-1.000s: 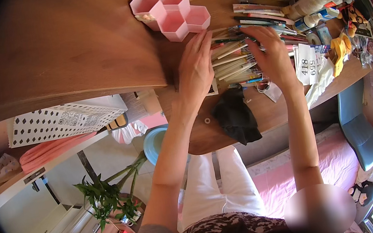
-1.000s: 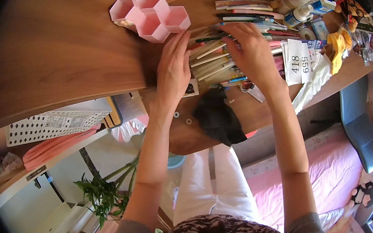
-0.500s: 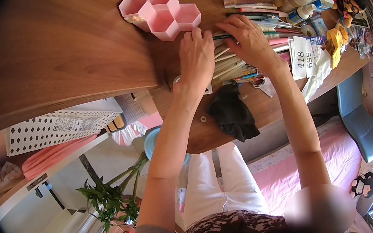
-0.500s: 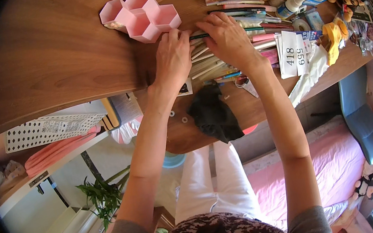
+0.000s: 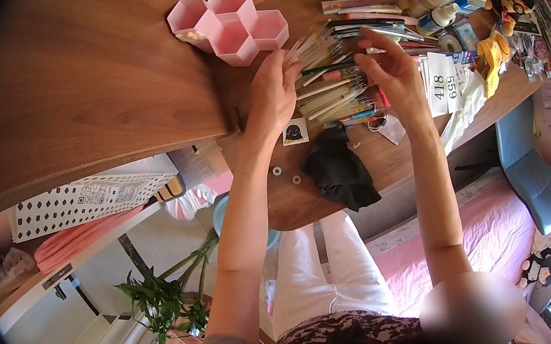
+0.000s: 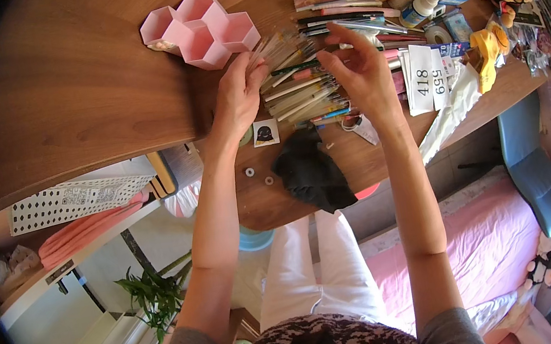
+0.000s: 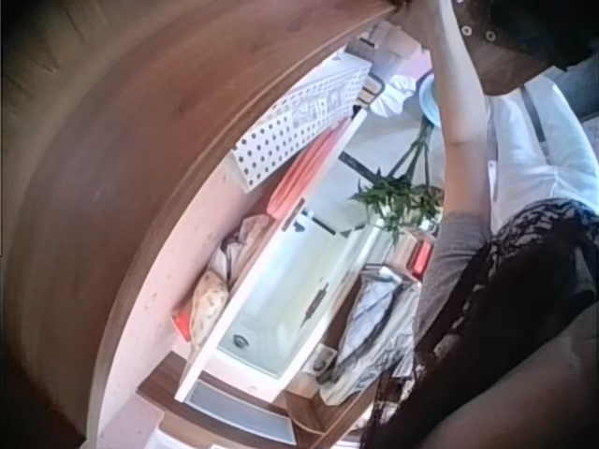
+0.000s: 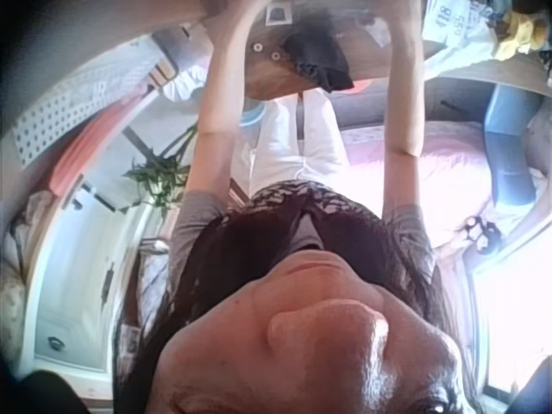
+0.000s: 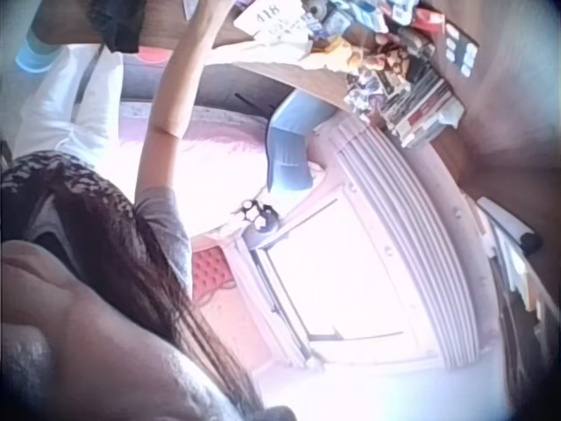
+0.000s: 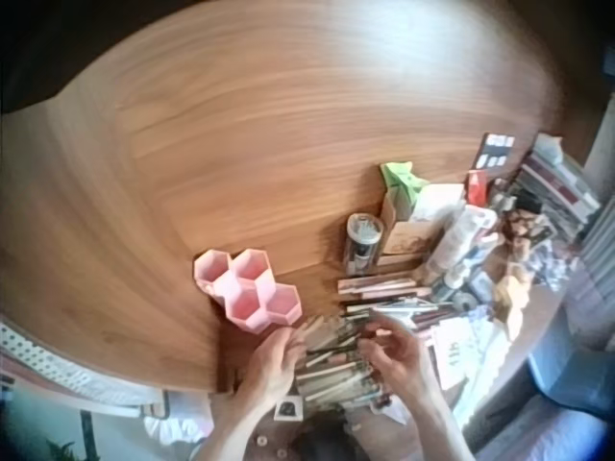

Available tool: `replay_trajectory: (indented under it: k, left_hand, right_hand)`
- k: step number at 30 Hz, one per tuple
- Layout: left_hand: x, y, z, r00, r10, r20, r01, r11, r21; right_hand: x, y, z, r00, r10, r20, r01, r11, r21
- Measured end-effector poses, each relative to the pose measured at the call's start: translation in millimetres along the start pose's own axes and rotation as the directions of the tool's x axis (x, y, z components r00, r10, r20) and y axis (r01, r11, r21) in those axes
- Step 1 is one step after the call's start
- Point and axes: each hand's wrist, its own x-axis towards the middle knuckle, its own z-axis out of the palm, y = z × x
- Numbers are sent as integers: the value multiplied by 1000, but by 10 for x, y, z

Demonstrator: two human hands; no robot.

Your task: The person organizes a cluttered desk by placing various pens, pencils, and markers into a pink hexagonal organizer. They sort the items one by one and place them into the compartments.

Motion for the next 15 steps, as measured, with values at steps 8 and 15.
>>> replay_trajectory:
  k: [8, 15]
  left_hand:
    - [-79, 174, -46, 970, -103, 218, 160, 951, -265]
    - [-120, 332, -77, 911, -148, 385, 344, 787, -512]
  right_hand:
    - [13, -167, 303, 947, 213, 239, -272, 929, 251]
    - [140, -134, 284, 975, 179, 133, -205, 952, 227]
